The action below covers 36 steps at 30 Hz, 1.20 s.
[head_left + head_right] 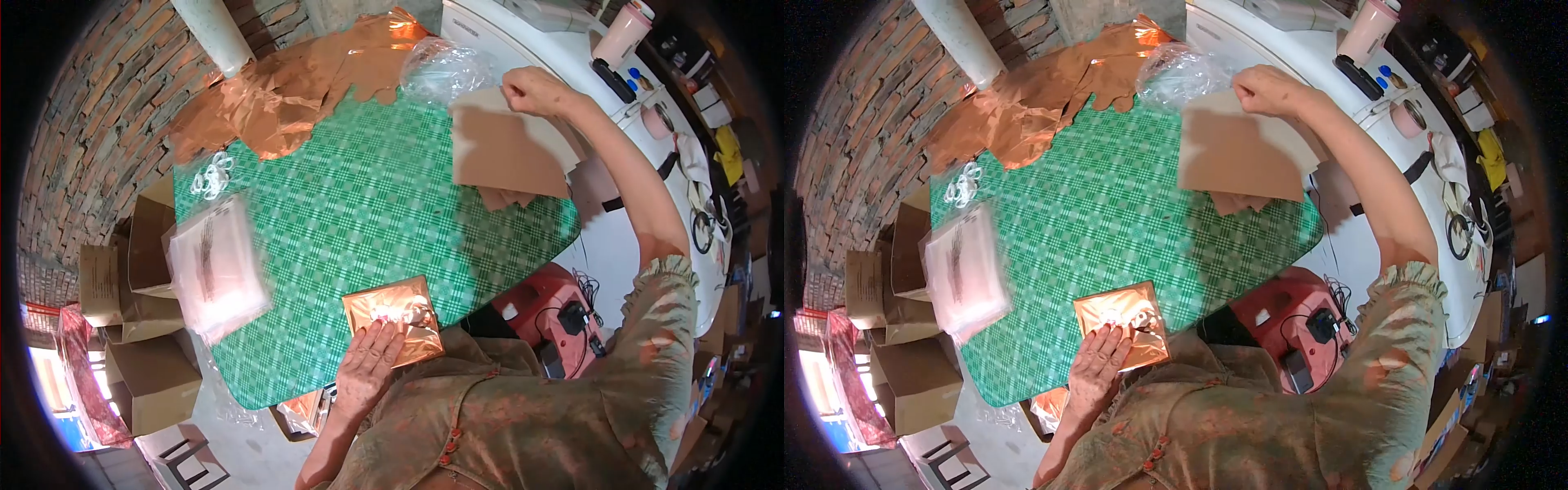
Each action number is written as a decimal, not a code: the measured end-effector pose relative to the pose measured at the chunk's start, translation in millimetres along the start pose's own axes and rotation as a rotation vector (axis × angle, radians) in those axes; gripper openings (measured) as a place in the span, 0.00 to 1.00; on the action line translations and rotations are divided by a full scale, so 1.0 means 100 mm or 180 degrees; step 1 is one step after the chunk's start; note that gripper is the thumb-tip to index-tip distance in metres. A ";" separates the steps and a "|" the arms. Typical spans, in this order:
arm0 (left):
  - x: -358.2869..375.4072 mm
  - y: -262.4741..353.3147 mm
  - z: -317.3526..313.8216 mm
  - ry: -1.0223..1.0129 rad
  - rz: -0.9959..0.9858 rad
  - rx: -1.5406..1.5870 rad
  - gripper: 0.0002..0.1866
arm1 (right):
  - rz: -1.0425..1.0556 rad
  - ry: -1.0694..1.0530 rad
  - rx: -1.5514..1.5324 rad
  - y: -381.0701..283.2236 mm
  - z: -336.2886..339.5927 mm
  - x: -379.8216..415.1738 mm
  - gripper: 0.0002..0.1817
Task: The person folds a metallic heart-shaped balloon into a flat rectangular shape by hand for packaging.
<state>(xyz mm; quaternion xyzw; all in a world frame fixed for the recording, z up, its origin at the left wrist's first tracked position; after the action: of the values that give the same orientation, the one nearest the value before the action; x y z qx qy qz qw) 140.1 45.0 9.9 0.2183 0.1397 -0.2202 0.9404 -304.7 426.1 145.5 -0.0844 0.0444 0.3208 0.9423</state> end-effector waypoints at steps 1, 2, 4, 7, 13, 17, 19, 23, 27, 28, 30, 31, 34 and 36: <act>0.01 0.00 0.00 -0.0010 0.0006 0.0017 0.30 | -0.0192 0.0223 0.0035 -0.07 0.08 0.11 0.10; 0.01 -0.01 0.00 -0.0019 0.0013 0.0036 0.30 | -0.0383 0.0444 0.0073 -0.16 0.15 0.23 0.11; 0.00 0.00 0.02 -0.0012 0.0018 0.0039 0.31 | -0.0927 0.0202 0.0416 -0.29 0.28 0.57 0.15; 0.02 -0.01 -0.01 0.0021 -0.0005 0.0008 0.31 | -0.1566 -0.0501 0.0464 -0.43 0.40 1.15 0.23; 0.05 -0.04 -0.04 0.0005 -0.0050 0.0000 0.33 | -0.2768 -0.0346 -0.3313 -0.59 -0.14 2.05 0.21; 0.03 -0.02 -0.03 0.0044 -0.0035 0.0024 0.33 | -0.3066 0.0459 -0.4639 -0.50 -0.58 2.11 0.16; 0.02 -0.01 -0.02 0.0058 -0.0037 0.0003 0.32 | -0.3210 0.0774 -0.4872 -0.53 -0.64 2.08 0.13; 0.02 -0.01 -0.02 0.0096 -0.0028 0.0001 0.30 | -0.2660 0.1182 -0.5323 -0.57 -0.64 2.05 0.09; 0.01 -0.01 -0.01 0.0082 -0.0033 -0.0018 0.28 | -0.2224 0.1330 -0.5278 -0.70 -0.47 2.03 0.08; 0.00 0.00 0.00 0.0091 -0.0044 -0.0023 0.28 | -0.2143 0.1327 -0.5222 -0.74 -0.44 2.02 0.08; -0.01 0.01 0.01 0.0087 -0.0049 -0.0015 0.28 | -0.1908 0.1291 -0.5146 -0.89 -0.38 1.98 0.07; -0.02 0.01 0.03 0.0069 -0.0041 -0.0001 0.28 | -0.1791 0.1261 -0.5110 -0.97 -0.37 1.96 0.07; -0.02 0.00 0.01 0.0101 -0.0058 0.0013 0.27 | -0.1691 0.1111 -0.5202 -1.14 -0.40 1.88 0.06; -0.01 0.01 0.03 0.0104 -0.0051 0.0043 0.27 | -0.1617 0.1047 -0.5074 -1.27 -0.47 1.82 0.08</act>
<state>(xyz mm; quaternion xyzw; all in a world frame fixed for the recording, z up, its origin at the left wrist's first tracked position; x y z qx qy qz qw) 139.6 44.8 12.8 0.2271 0.1553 -0.2250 0.9347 -84.1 427.0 90.6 -0.7755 -0.0787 0.0187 0.6262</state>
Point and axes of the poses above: each hand's wrist, its own x-axis away from the middle knuckle, its own z-axis out of the back of the hand, y = z × x, the point moved 1 cm from there along -x, towards the middle knuckle, and after that the axes turned 3 degrees about y, right-handed, at the moved point
